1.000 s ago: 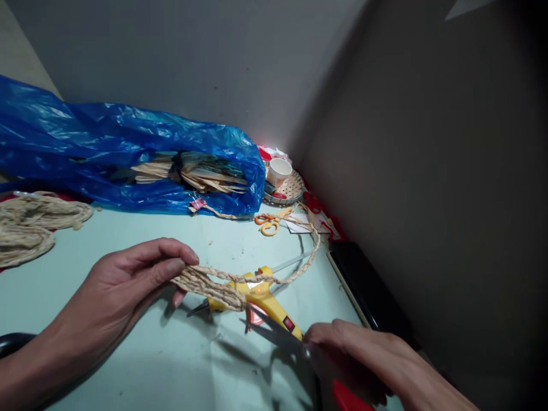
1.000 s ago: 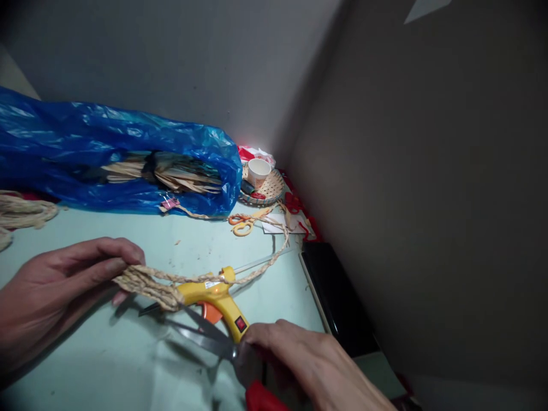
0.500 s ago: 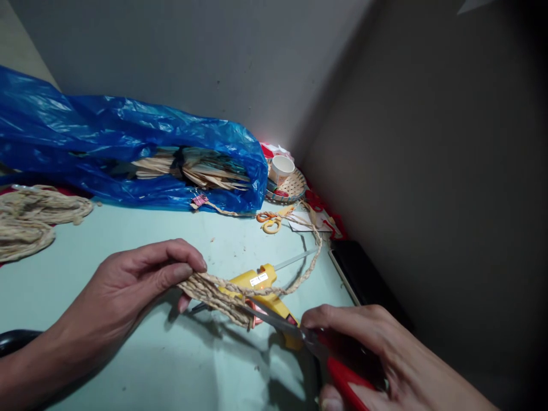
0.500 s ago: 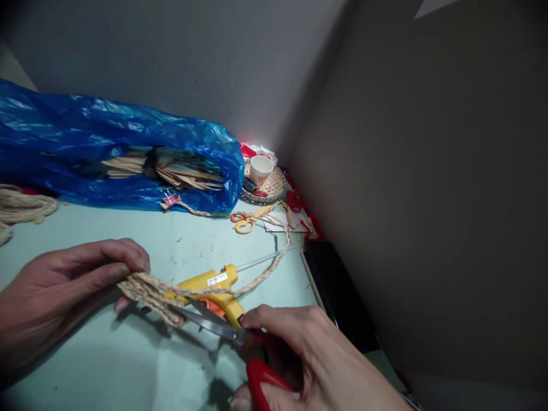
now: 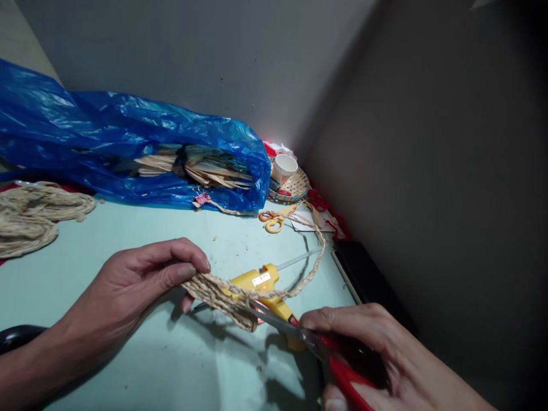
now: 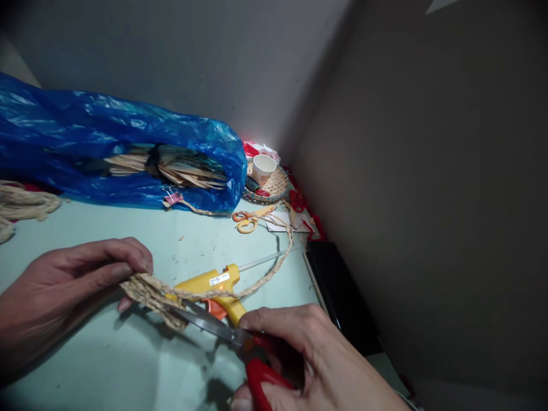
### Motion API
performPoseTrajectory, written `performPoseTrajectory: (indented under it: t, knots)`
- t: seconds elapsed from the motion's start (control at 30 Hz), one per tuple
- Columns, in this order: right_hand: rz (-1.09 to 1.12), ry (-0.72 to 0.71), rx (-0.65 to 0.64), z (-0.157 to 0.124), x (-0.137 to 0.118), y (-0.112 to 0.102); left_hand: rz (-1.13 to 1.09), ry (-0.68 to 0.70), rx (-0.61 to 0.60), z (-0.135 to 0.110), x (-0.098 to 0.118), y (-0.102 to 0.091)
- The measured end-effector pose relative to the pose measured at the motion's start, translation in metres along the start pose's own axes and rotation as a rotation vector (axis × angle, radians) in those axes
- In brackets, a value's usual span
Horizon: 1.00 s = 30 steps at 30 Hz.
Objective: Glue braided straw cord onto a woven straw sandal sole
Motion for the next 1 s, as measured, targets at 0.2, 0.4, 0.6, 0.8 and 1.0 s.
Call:
performPoseTrajectory:
  t: [0.2,0.4,0.6,0.8,1.0]
  knots:
    - [-0.036,-0.035,-0.006,0.001,-0.008,0.000,-0.013,-0.008,0.006,0.001,-0.003,-0.002]
    - [-0.021,-0.015,0.020,0.000,-0.010,0.000,-0.020,0.003,0.014,0.000,-0.002,-0.002]
    - [-0.060,0.004,-0.003,-0.001,-0.004,0.003,-0.063,-0.040,0.016,0.003,-0.008,-0.001]
    - [-0.064,-0.069,-0.074,-0.001,-0.009,0.007,-0.071,-0.066,0.006,0.000,-0.012,-0.001]
    - [-0.071,-0.125,-0.040,-0.005,-0.007,0.010,-0.089,-0.086,0.007,0.000,-0.016,-0.002]
Point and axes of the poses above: each hand's wrist, its own z-axis towards the middle knuckle, its own y-axis out of the palm, x = y × z, the point moved 9 cm from there along z, towards the middle knuckle, and after that the axes turned 2 degrees about z, right-handed, at the moved point
